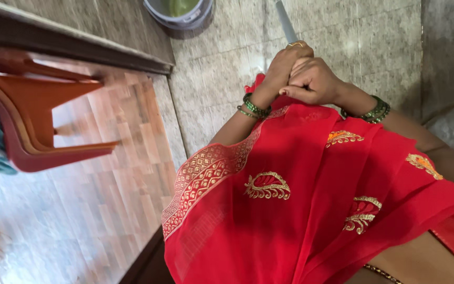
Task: The person mops a tiled floor using a long-handled mop and a bucket of water. They repeatedly dip the mop into the bucket and push it across the floor in a repetitive cleaning motion.
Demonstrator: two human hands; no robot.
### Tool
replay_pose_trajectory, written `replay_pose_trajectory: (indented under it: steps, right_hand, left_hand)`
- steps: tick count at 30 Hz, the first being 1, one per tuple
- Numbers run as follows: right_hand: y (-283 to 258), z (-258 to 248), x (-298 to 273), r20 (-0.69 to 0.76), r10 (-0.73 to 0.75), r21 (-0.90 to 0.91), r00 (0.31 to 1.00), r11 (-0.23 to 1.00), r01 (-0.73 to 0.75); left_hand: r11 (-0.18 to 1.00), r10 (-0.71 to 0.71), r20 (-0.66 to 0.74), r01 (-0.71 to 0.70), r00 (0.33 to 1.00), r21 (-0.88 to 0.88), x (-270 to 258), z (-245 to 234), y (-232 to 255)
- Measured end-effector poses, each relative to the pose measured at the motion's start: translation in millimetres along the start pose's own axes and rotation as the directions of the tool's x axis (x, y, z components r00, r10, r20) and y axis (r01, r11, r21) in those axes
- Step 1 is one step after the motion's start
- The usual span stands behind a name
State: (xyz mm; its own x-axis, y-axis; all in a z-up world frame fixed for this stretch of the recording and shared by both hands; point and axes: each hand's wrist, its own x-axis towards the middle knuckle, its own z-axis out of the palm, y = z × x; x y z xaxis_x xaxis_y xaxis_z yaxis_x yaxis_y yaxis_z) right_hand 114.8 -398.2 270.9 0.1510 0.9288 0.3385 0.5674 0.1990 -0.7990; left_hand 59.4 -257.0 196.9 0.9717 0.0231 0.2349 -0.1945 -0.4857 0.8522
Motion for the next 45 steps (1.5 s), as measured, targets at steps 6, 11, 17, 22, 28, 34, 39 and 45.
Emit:
replay_pose_trajectory:
  steps: [6,11,17,22,28,34,39,45]
  right_hand:
    - [-59.8,-5.8,-33.3,0.06,-0.162,0.126,0.985,0.98,0.154]
    - [-58.0,-9.4,-39.6,0.029,-0.341,0.173,0.939,0.927,0.332]
    - [-6.8,-11.7,-23.4,0.001,-0.393,0.143,0.92,0.91,0.389]
    - [80.7,-10.5,7.2,0.062,-0.316,0.077,0.947,0.947,0.311]
    - [170.9,-44.3,75.4,0.17,-0.191,-0.043,0.967,0.979,0.201]
    - [241.9,-65.6,129.3,0.234,-0.085,-0.178,0.969,0.976,0.129]
    - [264.9,-43.7,105.3,0.288,0.047,-0.251,0.956,0.968,0.028]
    - [225.6,-50.8,68.1,0.236,0.003,-0.208,0.972,0.977,0.048]
  left_hand:
    - [0.994,-0.051,-0.034,0.047,0.998,-0.102,-47.7,18.1,74.9]
    - [0.994,-0.098,0.022,0.097,0.995,0.06,-47.0,33.9,73.9]
    - [0.99,-0.078,0.048,0.071,0.996,0.122,-14.2,31.8,22.5]
    - [0.994,-0.066,0.01,0.065,0.998,0.083,26.6,9.9,-46.9]
    - [0.982,-0.017,0.08,0.002,0.997,0.19,112.8,-29.4,-137.9]
    - [0.998,0.017,-0.048,-0.014,0.999,0.065,164.8,-43.1,-221.4]
    - [0.981,-0.093,-0.093,0.075,0.991,-0.181,150.5,9.5,-275.6]
    - [0.991,-0.055,-0.052,0.061,0.997,0.116,137.2,28.9,-222.4]
